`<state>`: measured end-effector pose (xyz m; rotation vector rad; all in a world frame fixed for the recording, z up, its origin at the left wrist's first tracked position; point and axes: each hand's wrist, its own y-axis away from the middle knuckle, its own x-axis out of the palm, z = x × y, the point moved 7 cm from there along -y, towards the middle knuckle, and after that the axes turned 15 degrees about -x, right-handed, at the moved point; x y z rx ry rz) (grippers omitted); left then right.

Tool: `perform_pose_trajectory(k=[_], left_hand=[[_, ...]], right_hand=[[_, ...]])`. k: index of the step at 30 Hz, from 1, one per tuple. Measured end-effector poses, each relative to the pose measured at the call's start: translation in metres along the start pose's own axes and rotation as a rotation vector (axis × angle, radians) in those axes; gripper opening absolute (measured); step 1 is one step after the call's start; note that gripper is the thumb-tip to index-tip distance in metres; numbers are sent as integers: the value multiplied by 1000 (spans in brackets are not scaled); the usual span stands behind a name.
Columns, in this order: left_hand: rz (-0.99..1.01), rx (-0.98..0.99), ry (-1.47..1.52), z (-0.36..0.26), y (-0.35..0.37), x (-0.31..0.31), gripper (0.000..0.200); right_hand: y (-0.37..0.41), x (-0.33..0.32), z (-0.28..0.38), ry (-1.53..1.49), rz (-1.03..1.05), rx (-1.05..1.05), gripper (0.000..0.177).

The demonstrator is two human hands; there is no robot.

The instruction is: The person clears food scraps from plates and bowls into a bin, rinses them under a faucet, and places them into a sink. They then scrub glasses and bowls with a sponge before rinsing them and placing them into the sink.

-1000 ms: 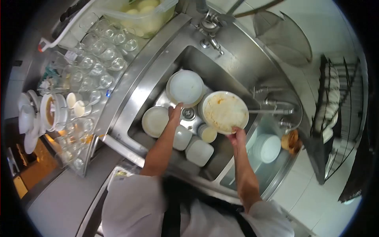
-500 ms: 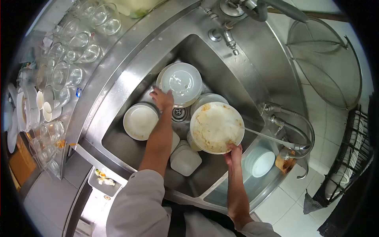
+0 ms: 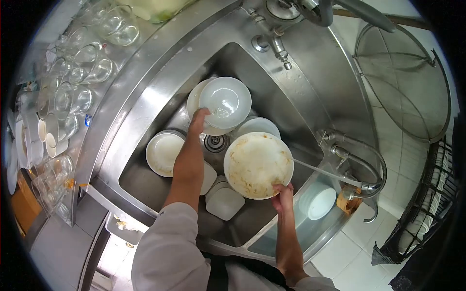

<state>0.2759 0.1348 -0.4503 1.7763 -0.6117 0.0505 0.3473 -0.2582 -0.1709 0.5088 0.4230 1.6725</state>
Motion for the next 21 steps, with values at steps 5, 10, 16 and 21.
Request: perform_pose_trajectory(k=[5,10,16,21], left_hand=[[-39,196,-30,-16,33,9,50],[-53,202,-55,-25,46,9,55],[16,67,-86,-26,53,9,50],[139,79,70,-31,56,28,53]], right_hand=[[-9,20,-3,165,94,63,57],[-16,49,-23,353,237,187,70],[-16,82,-48,244,195,213,77],[-36,104,-75,197,226,158,72]])
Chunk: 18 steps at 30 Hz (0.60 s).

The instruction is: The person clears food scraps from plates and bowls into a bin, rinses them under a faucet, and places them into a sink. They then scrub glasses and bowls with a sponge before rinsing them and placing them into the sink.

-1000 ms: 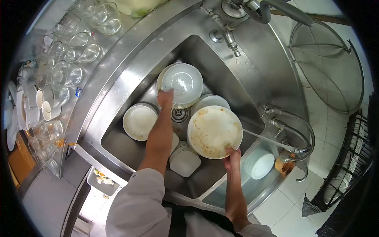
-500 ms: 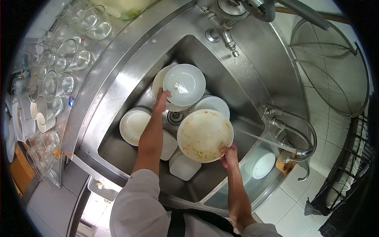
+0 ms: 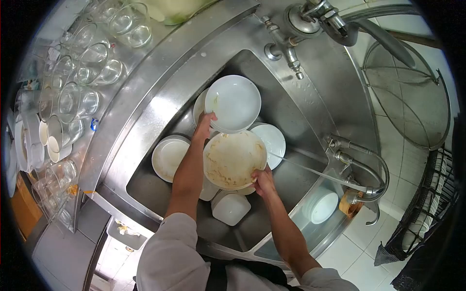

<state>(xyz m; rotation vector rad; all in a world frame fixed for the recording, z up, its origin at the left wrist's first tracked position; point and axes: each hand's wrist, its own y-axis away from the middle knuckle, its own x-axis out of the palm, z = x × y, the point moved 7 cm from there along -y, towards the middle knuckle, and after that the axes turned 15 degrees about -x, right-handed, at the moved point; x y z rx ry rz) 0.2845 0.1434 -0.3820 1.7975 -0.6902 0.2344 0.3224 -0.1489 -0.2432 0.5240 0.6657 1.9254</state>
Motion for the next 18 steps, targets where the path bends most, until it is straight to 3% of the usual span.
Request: perform_pose_trajectory(k=[2,8,11,12,15,16,18], left_hand=[[57,33,43,-9,-4,2,55],[-31,201,-55,-46,52,18,58],[-109,112,-50,-38,57,9,62],[-132,120,-31,-35,57,7,63],[-196,151,-16,-28,61,-1,66],[-205,170,-39,-28,59,-2,66],[-202,192,-67,-27,56,-1,67]], right_hand=[[-10,13,-4,-62,13,-1,70],[-63,69,-34,-424,-16,-5,69],[-89,95,-50,-501,-39,-73,65],[-101,105,-59,-615,-2,-95,57],[-97,119,-46,-547,-129,-96,47],[-114,105,-77,-515,-157,41,35],[-110,85,-74,-508,-124,53,28]])
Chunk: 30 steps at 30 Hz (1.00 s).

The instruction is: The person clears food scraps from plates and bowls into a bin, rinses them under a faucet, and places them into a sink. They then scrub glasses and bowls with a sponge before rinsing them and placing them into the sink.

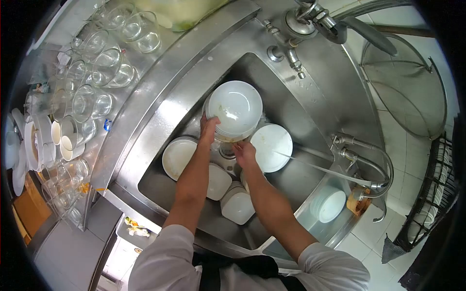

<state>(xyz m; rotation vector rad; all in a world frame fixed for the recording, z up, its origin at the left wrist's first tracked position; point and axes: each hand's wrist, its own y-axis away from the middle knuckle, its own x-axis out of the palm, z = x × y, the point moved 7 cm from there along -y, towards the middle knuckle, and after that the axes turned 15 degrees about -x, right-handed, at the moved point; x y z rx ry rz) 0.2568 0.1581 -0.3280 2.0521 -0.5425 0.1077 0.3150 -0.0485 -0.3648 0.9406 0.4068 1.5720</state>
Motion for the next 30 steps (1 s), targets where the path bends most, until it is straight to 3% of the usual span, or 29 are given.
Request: perform_pose_trajectory(k=[1,5,7,9,10,12,13,14,15,17,19,21,22,23,24,25,26,27,28,29,30], left_hand=[[7,6,-5,1,0,-1,66],[41,-6,5,6,-6,-7,64],[-213,58,-267,10,-21,-18,61],[-418,105,-449,32,-50,-29,60],[-501,115,-486,35,-63,-32,61],[-595,138,-873,42,-79,-23,67],[-650,155,-1059,45,-84,-18,71],[-466,-13,-764,19,-22,-15,72],[-467,8,-797,6,4,-11,71],[-366,94,-775,-36,98,4,61],[-198,397,-724,-92,251,9,45],[-196,900,-612,-117,382,-35,39],[-334,1070,-727,-127,442,-66,45],[-408,988,-676,-111,462,-112,48],[-569,1045,-845,-107,497,-153,45],[-723,875,-796,-87,507,-207,37],[-883,574,-910,-55,509,-271,35],[-1078,516,-964,-16,516,-330,36],[-1185,377,-921,12,526,-382,38],[-1200,190,-957,43,528,-428,45],[-1187,163,-986,69,526,-467,54]], right_hand=[[4,-10,7,6,16,12,25],[30,-38,101,-466,591,-131,11],[39,-76,154,-687,495,-40,10],[53,-93,205,-582,327,-146,10],[47,-100,219,-805,520,54,13],[40,-129,253,-692,-28,-92,18],[32,-135,261,-755,-153,-50,16],[35,-126,277,-474,81,-108,16],[50,-106,292,-207,314,-184,19],[131,-60,312,341,103,-420,30],[170,-69,341,856,-135,-715,38],[208,-102,357,751,-82,-986,37],[208,-149,365,737,-51,-1141,31],[202,-215,370,907,-104,-1127,24],[226,-254,364,1144,-194,-1222,25],[240,-303,345,1222,-348,-1219,31],[232,-376,327,1527,-525,-841,36],[197,-482,295,1189,-485,-802,37],[245,-487,259,1128,-689,-426,37],[256,-479,225,642,44,-1008,45],[247,-489,199,481,-62,-765,40]])
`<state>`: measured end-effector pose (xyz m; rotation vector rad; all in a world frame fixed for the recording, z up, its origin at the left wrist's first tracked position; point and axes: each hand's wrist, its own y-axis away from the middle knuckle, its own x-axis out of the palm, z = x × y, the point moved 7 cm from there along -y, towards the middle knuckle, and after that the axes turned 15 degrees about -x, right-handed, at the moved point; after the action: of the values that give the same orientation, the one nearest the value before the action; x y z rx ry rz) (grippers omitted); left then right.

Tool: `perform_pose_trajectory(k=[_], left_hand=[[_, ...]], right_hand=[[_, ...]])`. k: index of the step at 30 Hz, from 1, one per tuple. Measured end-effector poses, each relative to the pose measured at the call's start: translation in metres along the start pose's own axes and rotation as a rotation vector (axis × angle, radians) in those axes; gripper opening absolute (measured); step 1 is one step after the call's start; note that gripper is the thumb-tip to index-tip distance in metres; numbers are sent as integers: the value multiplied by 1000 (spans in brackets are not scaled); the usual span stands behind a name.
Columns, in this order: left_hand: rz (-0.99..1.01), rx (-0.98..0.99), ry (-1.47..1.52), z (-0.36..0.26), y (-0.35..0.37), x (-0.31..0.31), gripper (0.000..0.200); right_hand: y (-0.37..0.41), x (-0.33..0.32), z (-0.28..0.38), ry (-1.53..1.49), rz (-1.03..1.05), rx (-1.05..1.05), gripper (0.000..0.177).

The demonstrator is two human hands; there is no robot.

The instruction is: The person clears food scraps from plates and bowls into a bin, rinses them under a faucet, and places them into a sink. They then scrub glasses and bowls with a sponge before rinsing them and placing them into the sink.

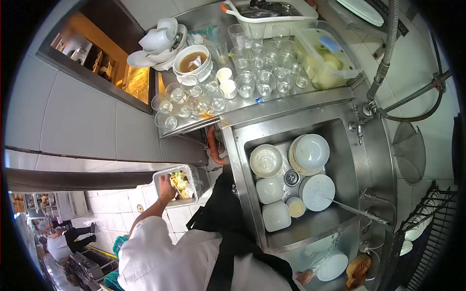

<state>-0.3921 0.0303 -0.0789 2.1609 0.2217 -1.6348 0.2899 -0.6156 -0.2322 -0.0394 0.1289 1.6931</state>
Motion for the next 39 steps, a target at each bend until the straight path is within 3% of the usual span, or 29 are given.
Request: perform_pose_trajectory(k=[1,4,5,6,7,8,9,10,12,14,16,17,18,19,21,22,23,25,28,31,33,34,35,36,38,39], left_hand=[[157,-122,-166,32,-12,16,73],[305,-108,-232,47,-20,55,60],[403,-94,-179,36,-25,67,53],[412,157,40,-10,-11,52,36],[519,193,81,-28,-13,67,30],[563,166,67,-86,10,22,30],[617,244,155,-111,9,17,24],[507,259,264,-153,20,-26,17],[338,402,410,-203,6,-84,13],[-138,581,584,-224,-30,-150,12],[-400,470,468,-224,-71,-202,25],[-444,383,461,-216,-98,-211,25],[-491,304,457,-209,-123,-221,25],[-464,271,534,-207,-141,-229,25],[-385,209,685,-207,-170,-236,26],[-345,181,756,-209,-183,-239,26],[-352,207,761,-213,-192,-243,27],[-369,212,764,-205,-199,-241,29],[-529,163,722,-158,-225,-214,32],[-399,139,885,-156,-229,-207,35],[-363,84,981,-156,-229,-214,33],[-371,71,1016,-158,-232,-215,33],[-343,93,1016,-165,-234,-216,32],[-323,101,1011,-170,-238,-218,31],[-314,113,1010,-166,-240,-215,30],[-306,118,1002,-163,-239,-216,30]], right_hand=[[16,-1,-19,-110,-93,268,36],[68,-1,-42,-425,-363,1062,26],[38,21,-38,-657,-133,891,27],[12,39,-27,-893,85,708,29],[-13,65,13,-961,151,526,31],[-39,95,60,-952,147,362,34],[-63,126,106,-917,137,269,38],[-71,174,165,-833,132,238,41],[-83,269,251,-569,233,288,32],[-106,340,286,110,259,180,52],[-128,430,303,765,557,-486,56],[-93,495,345,972,671,-590,62],[-62,556,373,904,748,-669,62],[-36,609,387,781,747,-705,57],[7,707,404,431,934,-881,47],[30,752,417,514,994,-890,41],[63,792,444,359,979,-987,27],[108,864,458,211,1151,-904,15],[192,931,478,203,1378,-959,16],[198,962,519,373,1288,-1205,18],[105,983,534,176,840,-1328,21],[50,983,550,209,668,-1249,23],[-7,987,565,339,464,-1414,27],[-59,990,574,432,386,-1434,30],[-176,1017,554,880,497,-1128,44],[-257,1045,514,1021,517,-1305,58]])
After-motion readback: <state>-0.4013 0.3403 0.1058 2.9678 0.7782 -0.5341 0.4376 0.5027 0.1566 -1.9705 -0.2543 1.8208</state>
